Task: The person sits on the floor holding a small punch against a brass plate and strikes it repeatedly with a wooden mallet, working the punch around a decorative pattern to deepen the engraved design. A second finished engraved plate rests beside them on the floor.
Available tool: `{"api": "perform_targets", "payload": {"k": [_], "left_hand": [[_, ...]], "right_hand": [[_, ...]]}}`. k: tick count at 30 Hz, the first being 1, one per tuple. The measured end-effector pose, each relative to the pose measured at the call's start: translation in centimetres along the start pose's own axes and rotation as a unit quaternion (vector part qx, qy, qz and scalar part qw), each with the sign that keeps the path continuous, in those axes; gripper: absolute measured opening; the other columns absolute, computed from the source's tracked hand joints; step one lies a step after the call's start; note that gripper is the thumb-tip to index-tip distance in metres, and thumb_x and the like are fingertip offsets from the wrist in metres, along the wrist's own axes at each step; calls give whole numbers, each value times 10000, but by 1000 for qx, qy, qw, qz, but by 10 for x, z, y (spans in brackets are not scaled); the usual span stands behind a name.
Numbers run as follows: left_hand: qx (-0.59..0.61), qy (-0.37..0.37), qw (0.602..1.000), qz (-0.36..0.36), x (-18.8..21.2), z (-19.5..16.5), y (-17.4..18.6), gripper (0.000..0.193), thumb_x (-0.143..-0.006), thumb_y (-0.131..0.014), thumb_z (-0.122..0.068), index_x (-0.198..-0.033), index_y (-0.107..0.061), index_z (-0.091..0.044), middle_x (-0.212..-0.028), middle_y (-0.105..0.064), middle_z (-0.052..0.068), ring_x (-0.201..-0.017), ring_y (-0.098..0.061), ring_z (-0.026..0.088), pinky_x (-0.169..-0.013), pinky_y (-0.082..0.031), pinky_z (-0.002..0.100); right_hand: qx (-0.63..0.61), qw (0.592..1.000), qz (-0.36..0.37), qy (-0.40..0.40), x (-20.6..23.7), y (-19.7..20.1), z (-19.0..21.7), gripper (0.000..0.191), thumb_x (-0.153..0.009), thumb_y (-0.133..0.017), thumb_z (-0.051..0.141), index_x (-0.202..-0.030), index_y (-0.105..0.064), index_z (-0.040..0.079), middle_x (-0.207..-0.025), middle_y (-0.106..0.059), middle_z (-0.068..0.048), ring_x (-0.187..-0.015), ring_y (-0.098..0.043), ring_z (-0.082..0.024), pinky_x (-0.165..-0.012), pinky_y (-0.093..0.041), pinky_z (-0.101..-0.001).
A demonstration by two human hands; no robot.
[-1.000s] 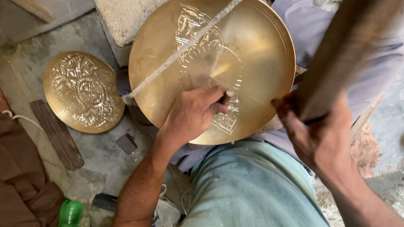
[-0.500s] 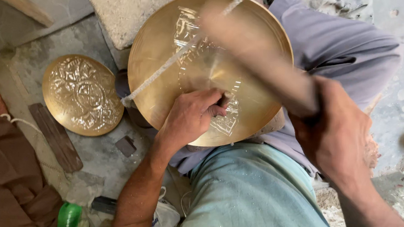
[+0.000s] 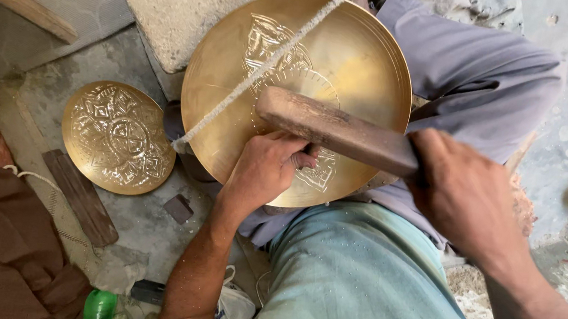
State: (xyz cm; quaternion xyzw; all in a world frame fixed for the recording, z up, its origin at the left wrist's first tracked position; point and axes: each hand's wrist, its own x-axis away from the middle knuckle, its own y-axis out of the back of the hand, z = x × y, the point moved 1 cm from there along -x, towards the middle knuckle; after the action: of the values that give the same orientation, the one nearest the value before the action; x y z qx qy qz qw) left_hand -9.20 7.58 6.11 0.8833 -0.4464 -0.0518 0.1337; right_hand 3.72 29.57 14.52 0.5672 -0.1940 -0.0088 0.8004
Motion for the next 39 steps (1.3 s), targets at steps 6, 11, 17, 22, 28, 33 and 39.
{"api": "perform_targets", "payload": {"k": [6,11,17,22,28,33,39], "left_hand": [[-6,21,1000,8,3,-2,-1,203,-857,-627,96,-1024,-607,-16,-927,-700,135,-863,-755,262,-744,-577,394],[-34,1,999,6,4,1,-4,228,-842,-640,91,-1037,-626,-29,-913,-718,118,-865,-750,269,-759,-574,391],[-84,14,994,-62,23,-9,-14,182,-897,-664,56,-1056,-645,-30,-945,-710,114,-874,-732,270,-766,-570,376],[60,58,965,-248,55,-30,-21,69,-1038,-643,-10,-1078,-589,8,-1070,-686,102,-938,-715,164,-829,-618,319],[151,129,924,-326,58,-30,-46,210,-1066,-607,-121,-1178,-506,25,-1039,-673,80,-941,-699,125,-811,-665,309],[222,107,913,-325,37,-24,-65,231,-1084,-596,-147,-1210,-482,10,-1082,-627,52,-1002,-701,115,-837,-673,303],[231,75,920,-306,-2,-17,-82,284,-1049,-667,-113,-1235,-493,12,-1041,-681,63,-949,-712,114,-819,-661,291]], "right_hand": [[-307,948,-25,-81,7,-10,-3,411,-928,-713,197,-1271,-520,81,-977,-702,-116,-844,-691,-327,-726,-559,-440],[-94,993,-69,-35,18,-11,-7,453,-865,-780,213,-1232,-563,59,-968,-689,-182,-869,-686,-410,-727,-526,-506],[-5,998,-16,-58,29,-22,-21,377,-895,-804,221,-1178,-613,62,-961,-713,-174,-804,-696,-404,-674,-523,-507],[-158,968,-133,-142,50,-16,-53,429,-909,-870,240,-1164,-615,8,-949,-724,-168,-831,-715,-300,-746,-555,-429],[-264,912,-157,-273,72,-13,-89,380,-901,-867,184,-1067,-596,-23,-926,-735,-99,-728,-651,-191,-662,-525,-376],[-291,910,-172,-242,76,-15,-116,388,-903,-871,145,-1133,-600,-10,-1005,-745,-84,-866,-685,-150,-774,-550,-327],[-387,880,-213,-173,60,-9,-127,390,-947,-838,81,-1206,-561,-13,-1021,-723,-86,-898,-704,-153,-795,-564,-291]]}}
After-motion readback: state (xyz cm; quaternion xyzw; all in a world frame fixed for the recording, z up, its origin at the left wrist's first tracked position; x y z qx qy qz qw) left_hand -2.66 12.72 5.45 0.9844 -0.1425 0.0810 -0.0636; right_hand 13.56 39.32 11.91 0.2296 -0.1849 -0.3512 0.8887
